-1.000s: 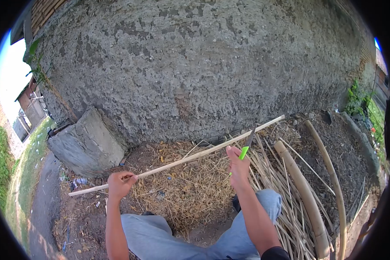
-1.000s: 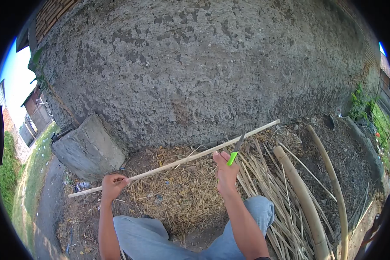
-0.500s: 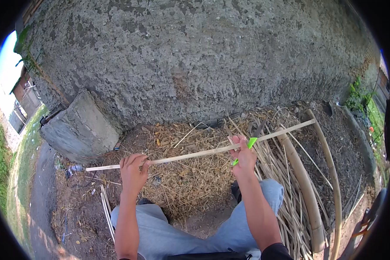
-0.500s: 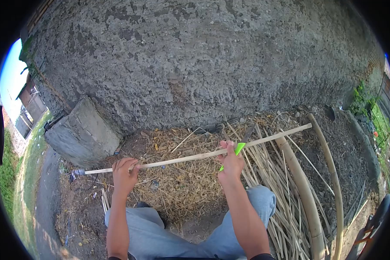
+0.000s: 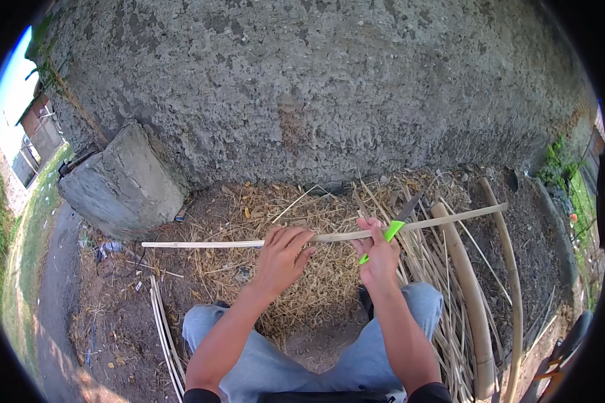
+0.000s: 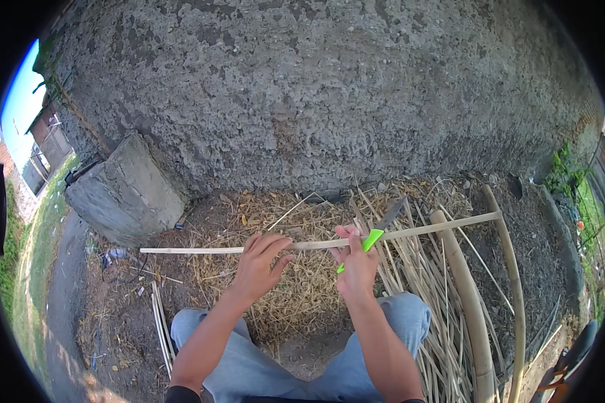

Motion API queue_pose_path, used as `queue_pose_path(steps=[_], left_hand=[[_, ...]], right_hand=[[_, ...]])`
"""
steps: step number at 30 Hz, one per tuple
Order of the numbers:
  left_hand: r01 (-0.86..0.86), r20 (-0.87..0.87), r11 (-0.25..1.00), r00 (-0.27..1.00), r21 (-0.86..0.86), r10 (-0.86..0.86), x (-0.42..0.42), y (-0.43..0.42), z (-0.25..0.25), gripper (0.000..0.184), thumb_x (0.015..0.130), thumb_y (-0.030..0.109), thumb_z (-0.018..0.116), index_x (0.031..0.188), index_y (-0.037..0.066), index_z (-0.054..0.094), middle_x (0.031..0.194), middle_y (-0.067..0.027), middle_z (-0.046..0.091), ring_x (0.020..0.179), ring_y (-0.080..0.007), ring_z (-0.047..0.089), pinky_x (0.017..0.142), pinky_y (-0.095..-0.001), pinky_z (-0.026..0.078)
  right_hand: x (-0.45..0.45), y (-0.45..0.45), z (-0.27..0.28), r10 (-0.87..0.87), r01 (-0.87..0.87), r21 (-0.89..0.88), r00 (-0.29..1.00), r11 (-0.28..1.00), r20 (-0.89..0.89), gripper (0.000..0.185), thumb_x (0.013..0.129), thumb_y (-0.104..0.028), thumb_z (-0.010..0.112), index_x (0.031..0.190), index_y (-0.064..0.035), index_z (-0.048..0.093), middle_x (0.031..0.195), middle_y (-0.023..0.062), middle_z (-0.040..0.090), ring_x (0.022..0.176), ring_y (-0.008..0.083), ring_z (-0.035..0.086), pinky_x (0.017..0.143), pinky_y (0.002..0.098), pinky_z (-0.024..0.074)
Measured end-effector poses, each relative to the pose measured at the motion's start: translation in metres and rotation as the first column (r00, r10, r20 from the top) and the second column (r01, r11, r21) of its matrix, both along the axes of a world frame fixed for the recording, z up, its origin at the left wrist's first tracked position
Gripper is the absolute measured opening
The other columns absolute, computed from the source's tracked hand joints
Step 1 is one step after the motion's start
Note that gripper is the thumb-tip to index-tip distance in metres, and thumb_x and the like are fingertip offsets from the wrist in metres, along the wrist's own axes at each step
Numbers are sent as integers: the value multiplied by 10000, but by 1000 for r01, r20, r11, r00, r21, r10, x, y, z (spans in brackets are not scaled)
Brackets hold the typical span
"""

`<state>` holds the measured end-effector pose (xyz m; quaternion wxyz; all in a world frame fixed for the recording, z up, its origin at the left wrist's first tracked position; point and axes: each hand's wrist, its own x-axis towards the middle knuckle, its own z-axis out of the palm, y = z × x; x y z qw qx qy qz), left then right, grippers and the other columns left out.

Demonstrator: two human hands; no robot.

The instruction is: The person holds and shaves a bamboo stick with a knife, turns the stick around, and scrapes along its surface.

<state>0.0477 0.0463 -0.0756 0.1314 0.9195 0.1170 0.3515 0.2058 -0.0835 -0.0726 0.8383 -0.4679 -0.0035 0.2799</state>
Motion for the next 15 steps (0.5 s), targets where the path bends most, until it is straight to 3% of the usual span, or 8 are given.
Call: queue_pose_path(steps=[3,10,12,13,15], left_hand=[[-3,45,999,999,51,0,6,-1,1,232,856,156,734,1063,63,690,1065,-70,675,1020,-277,626,964,-435,431],[-4,172,1000,985,18,1,6,-12,-1,134,840,99,733,954,36,702,996,-67,695,866,-264,673,776,-393,520],[-2,176,1000,984,26,-2,6,-14,-1,132,833,84,735,949,32,702,1002,-69,694,852,-267,676,746,-388,528],[-8,199,998,980,55,-3,6,-15,0,136,823,68,739,946,29,700,1008,-72,692,849,-268,676,738,-386,529],[-16,220,996,975,84,-3,5,-17,0,141,812,52,744,944,26,699,1014,-75,691,846,-270,676,730,-383,530]], right_hand=[[-7,1,2,26,-25,43,1000,999,-8,197,1059,-210,491,1127,-40,563,1120,124,678,538,18,356,932,495,545],[-14,-2,6,48,-45,53,997,998,-58,190,1057,-199,491,1137,-36,546,1105,139,678,531,11,363,914,458,566],[-15,-1,1,86,-83,64,995,994,-42,213,1049,-228,509,1176,-58,529,1138,128,672,1037,200,648,929,475,535],[-16,-2,3,85,-82,65,995,995,-43,213,1049,-228,509,1176,-58,529,1138,128,672,1037,200,648,929,475,535],[-20,-1,9,54,-52,46,997,998,-62,187,1057,-203,490,1124,-35,532,1082,119,680,523,6,362,934,468,562]])
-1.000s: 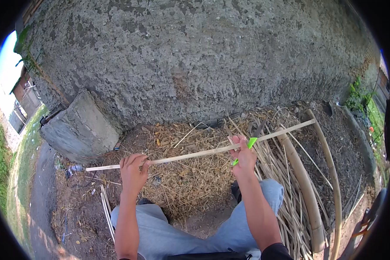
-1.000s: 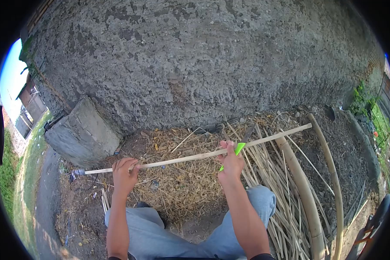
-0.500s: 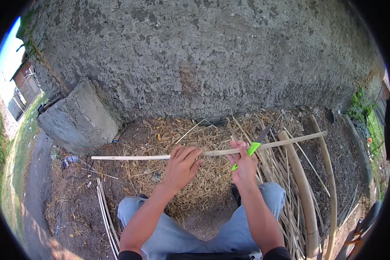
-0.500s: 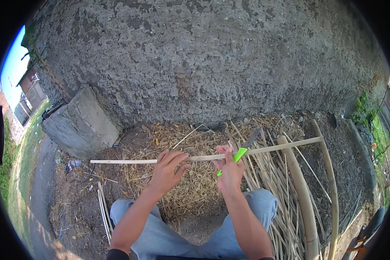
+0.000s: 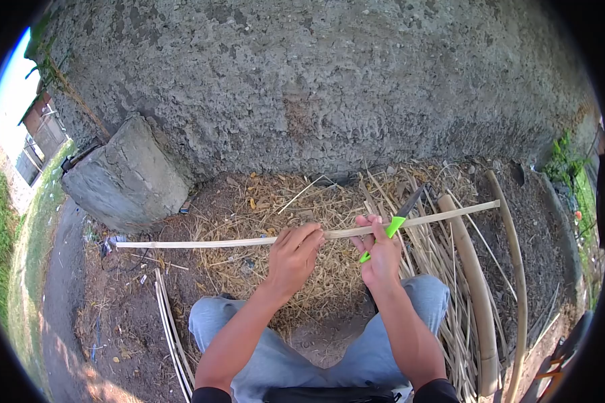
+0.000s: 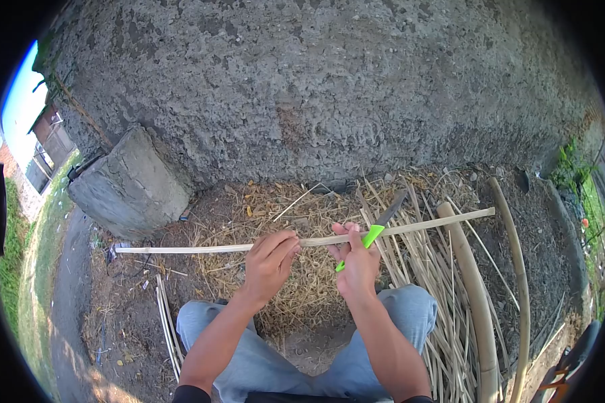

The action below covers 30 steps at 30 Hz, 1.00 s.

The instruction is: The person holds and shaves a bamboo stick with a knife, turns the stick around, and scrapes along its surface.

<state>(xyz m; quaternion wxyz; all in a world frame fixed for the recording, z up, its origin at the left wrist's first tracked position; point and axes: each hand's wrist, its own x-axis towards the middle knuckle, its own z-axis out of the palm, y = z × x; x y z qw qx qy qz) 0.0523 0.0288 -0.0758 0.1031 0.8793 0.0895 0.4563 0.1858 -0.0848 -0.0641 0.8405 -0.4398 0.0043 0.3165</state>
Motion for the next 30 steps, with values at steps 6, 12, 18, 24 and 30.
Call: queue_pose_path(steps=[6,12,18,24,30], left_hand=[[-7,36,999,999,34,6,-2,-6,-3,146,796,-10,722,934,-20,676,1032,-94,671,815,-267,668,721,-380,520],[-15,88,999,996,-36,18,0,-10,-12,138,800,-8,727,929,-17,679,1099,-104,682,836,-283,672,770,-401,518],[-108,36,961,992,-254,121,1,-14,-12,100,828,46,728,904,10,674,1228,-118,645,1047,-329,623,923,-448,464],[-112,-83,881,993,-460,83,0,-8,-17,80,862,57,701,916,6,670,1390,-191,512,1154,-335,598,957,-439,468],[-160,-194,943,975,-293,105,-2,-6,-23,86,877,36,634,952,-5,622,1373,-231,458,1257,-389,456,1036,-499,357]], right_hand=[[-6,0,-4,-9,9,-14,1000,1000,4,188,1055,-213,498,1103,-37,542,1067,106,680,526,6,365,952,500,552],[-8,-1,-8,-6,5,8,998,1000,55,171,1053,-196,501,1092,-37,547,1040,108,675,552,11,406,945,513,554],[-15,0,-4,-46,45,16,996,999,73,174,1047,-214,523,1098,-48,536,1069,123,666,601,42,502,904,452,558],[-17,0,-14,-45,34,67,983,997,178,177,1043,-195,531,1100,-28,545,1058,150,665,624,49,515,912,482,548],[-23,2,-20,-28,18,37,962,999,270,199,1040,-203,540,1093,-13,563,1053,162,676,595,23,476,881,463,551]])
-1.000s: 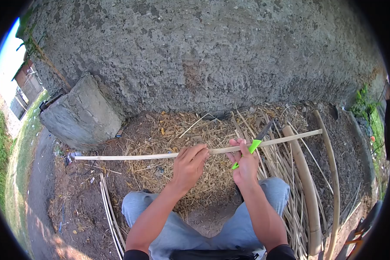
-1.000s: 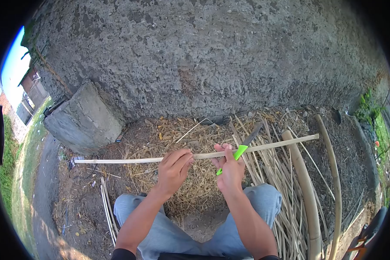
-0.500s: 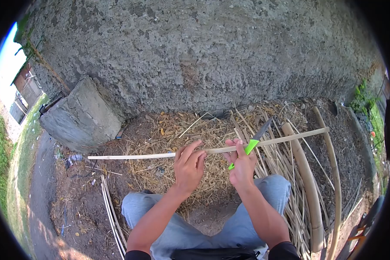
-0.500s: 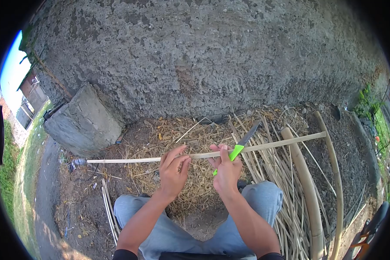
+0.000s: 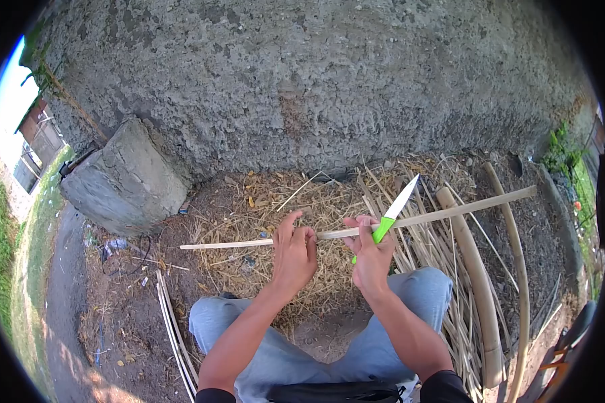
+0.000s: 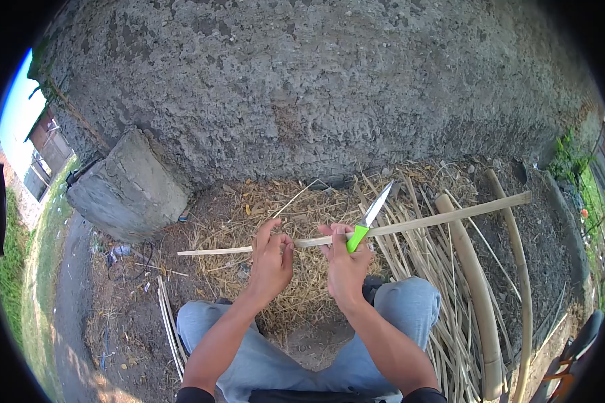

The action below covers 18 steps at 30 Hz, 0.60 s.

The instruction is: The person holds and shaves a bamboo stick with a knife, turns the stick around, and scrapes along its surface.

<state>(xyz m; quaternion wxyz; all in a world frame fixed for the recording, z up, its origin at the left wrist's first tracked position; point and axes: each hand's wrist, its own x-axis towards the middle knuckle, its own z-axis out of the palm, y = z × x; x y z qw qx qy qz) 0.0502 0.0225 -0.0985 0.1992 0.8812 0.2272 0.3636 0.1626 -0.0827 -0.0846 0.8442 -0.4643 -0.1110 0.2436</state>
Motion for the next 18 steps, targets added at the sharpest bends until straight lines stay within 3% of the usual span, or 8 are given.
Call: queue_pose_path(steps=[7,9,11,12,14,15,17,18], left_hand=[[47,-52,998,998,43,-45,2,2,-5,188,891,-3,560,1075,-3,517,1255,-228,490,1266,-347,441,1036,-527,264],[76,-43,997,996,18,-75,1,4,-2,203,894,-7,550,1091,-3,503,1245,-221,495,1269,-339,443,1039,-525,246],[217,-14,964,975,-156,-222,-2,6,4,66,1006,81,476,1061,49,460,1263,-164,521,1095,-244,513,1005,-429,327],[219,-18,964,974,-152,-224,-4,5,12,66,1006,81,476,1061,49,460,1263,-164,521,1095,-244,513,1005,-429,327],[352,288,711,933,-609,-215,-9,4,31,160,1071,169,390,989,52,464,1213,-130,588,999,-156,515,932,-331,384],[353,286,713,933,-606,-219,-11,11,32,160,1071,169,390,989,52,464,1213,-130,588,999,-156,515,932,-331,384],[326,446,859,885,-396,-131,-19,27,34,330,1092,277,363,1018,8,540,986,-76,627,817,-96,500,739,-246,386],[213,406,924,911,-316,-71,-26,31,42,280,1055,262,486,962,11,570,972,-94,661,809,-167,568,775,-306,418]], right_hand=[[-3,-8,13,44,-41,-37,993,998,106,205,1045,-203,528,1123,-16,563,1056,167,682,683,72,574,849,423,561],[0,-8,16,35,-35,-2,994,999,99,216,1051,-184,506,1119,13,560,1076,166,675,899,142,652,788,321,566],[6,-10,17,28,-29,12,997,999,77,209,1049,-187,512,1114,5,563,1070,161,677,881,140,651,783,326,565],[10,-11,17,24,-26,23,998,999,55,203,1048,-190,517,1110,-3,565,1064,157,680,863,137,650,777,331,563],[21,-14,18,12,-13,50,1000,999,18,193,1045,-188,523,1109,-12,569,1061,152,680,869,144,654,787,348,561],[27,-16,19,1,0,74,1000,997,-18,182,1043,-185,528,1108,-21,572,1057,148,681,874,152,657,796,366,559],[39,-19,20,-44,45,54,999,998,-19,183,1042,-199,530,1113,-37,578,1056,132,682,896,171,661,821,400,553],[43,-22,22,-66,69,57,996,996,-53,193,1042,-209,529,1116,-38,578,1056,128,682,911,174,660,829,407,549]])
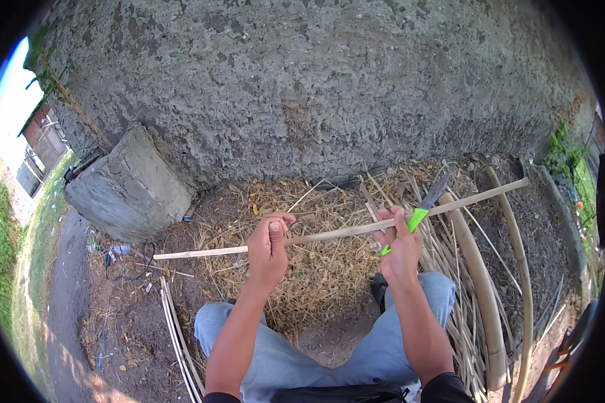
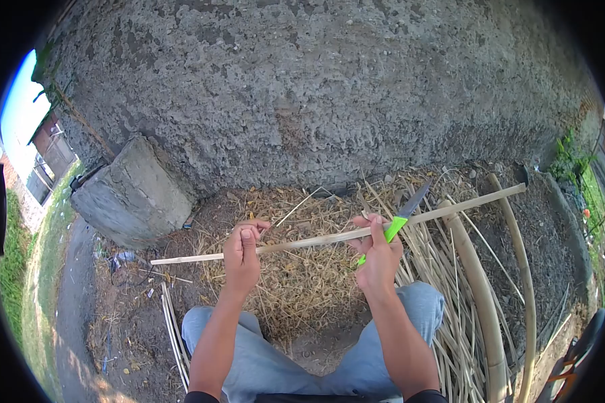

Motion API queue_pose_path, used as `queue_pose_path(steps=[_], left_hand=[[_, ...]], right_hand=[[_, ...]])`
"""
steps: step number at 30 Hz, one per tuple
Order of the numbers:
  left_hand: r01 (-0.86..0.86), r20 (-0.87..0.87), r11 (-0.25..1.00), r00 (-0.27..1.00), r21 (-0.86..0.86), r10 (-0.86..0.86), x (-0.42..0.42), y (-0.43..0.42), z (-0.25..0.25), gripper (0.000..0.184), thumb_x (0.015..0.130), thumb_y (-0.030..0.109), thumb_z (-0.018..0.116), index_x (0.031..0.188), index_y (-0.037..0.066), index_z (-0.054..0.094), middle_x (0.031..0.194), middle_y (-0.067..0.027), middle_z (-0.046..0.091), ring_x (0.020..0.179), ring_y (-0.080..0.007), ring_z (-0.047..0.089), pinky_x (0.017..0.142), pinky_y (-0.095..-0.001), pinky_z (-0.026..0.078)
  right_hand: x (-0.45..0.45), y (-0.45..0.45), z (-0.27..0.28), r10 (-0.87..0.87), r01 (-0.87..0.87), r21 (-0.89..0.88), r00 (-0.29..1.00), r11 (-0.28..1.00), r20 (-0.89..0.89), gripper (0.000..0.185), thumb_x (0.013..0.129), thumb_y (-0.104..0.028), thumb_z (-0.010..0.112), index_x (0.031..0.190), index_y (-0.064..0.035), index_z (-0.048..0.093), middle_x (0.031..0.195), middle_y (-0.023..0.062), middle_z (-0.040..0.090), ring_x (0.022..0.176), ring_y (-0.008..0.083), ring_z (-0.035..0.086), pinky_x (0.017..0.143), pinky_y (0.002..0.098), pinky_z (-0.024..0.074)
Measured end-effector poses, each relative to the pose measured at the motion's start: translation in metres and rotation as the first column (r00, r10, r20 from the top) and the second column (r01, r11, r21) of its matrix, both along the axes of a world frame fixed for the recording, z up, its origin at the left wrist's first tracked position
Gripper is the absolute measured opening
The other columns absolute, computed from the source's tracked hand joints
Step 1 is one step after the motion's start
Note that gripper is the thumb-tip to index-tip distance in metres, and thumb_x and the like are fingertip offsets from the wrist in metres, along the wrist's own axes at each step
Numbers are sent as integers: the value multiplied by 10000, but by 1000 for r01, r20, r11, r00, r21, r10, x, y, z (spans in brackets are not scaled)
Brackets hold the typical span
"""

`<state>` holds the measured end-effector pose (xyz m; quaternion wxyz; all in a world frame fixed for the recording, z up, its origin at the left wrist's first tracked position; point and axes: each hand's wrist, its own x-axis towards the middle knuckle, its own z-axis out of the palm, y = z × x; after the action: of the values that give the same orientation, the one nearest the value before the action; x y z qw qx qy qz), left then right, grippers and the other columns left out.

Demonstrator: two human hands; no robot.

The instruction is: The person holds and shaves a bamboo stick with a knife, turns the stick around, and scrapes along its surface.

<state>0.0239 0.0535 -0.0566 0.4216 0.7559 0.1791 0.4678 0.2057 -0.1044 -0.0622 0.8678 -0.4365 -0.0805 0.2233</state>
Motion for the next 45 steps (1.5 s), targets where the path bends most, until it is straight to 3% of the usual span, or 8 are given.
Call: queue_pose_path(steps=[1,3,4,10,20,29,37,45], left_hand=[[1,-1,1000,1000,4,-1,-5,4,5,280,1055,262,486,962,11,570,972,-94,661,809,-167,568,775,-306,418],[-175,-90,753,951,634,297,-12,10,13,184,965,207,633,943,37,566,1052,-126,680,898,-276,614,863,-396,465],[-166,-114,779,950,605,291,-11,6,18,243,863,198,742,985,38,606,1037,-139,686,945,-352,636,867,-441,475],[11,-354,809,903,588,245,-11,1,2,267,843,230,764,1006,45,661,984,-121,710,946,-325,673,855,-439,494],[-39,-197,688,945,725,261,-7,2,4,274,831,279,763,952,51,671,954,-94,713,868,-267,674,752,-390,477],[-97,-72,692,975,715,211,-8,-1,-2,221,710,65,825,844,51,651,854,-92,713,718,-254,694,601,-347,525],[-195,12,644,961,740,277,-8,-6,6,263,633,-62,761,767,54,567,836,-87,696,724,-254,687,592,-341,514],[-212,41,648,962,731,269,-7,-2,2,302,619,-81,771,766,47,541,835,-97,682,724,-277,678,611,-356,517]], right_hand=[[3,-2,2,-21,21,4,999,1000,-34,202,1043,-219,528,1120,-39,578,1056,125,682,925,177,659,837,415,545],[8,-7,4,-20,22,28,998,999,-62,210,1043,-226,526,1120,-37,578,1050,122,682,922,176,659,852,424,545],[10,-9,5,-19,23,48,996,999,-89,218,1044,-233,523,1121,-36,577,1044,119,683,919,175,660,867,433,546],[12,-11,3,-2,10,91,996,996,-91,197,1040,-195,518,1117,-21,568,1021,133,674,890,186,665,905,479,578],[4,-10,17,-51,61,64,987,996,-153,233,1037,-171,509,1141,35,533,974,160,672,620,102,551,903,482,587],[10,-11,7,68,-31,251,988,967,-142,280,1006,-128,527,1181,91,525,981,216,661,498,79,413,943,464,572],[2,-11,13,63,-64,74,998,995,13,362,984,-89,592,1286,89,505,1096,192,638,1040,250,655,926,453,589],[2,-15,8,184,-186,92,982,978,26,265,959,-48,621,1209,17,558,1135,166,640,1043,230,658,906,446,591]])
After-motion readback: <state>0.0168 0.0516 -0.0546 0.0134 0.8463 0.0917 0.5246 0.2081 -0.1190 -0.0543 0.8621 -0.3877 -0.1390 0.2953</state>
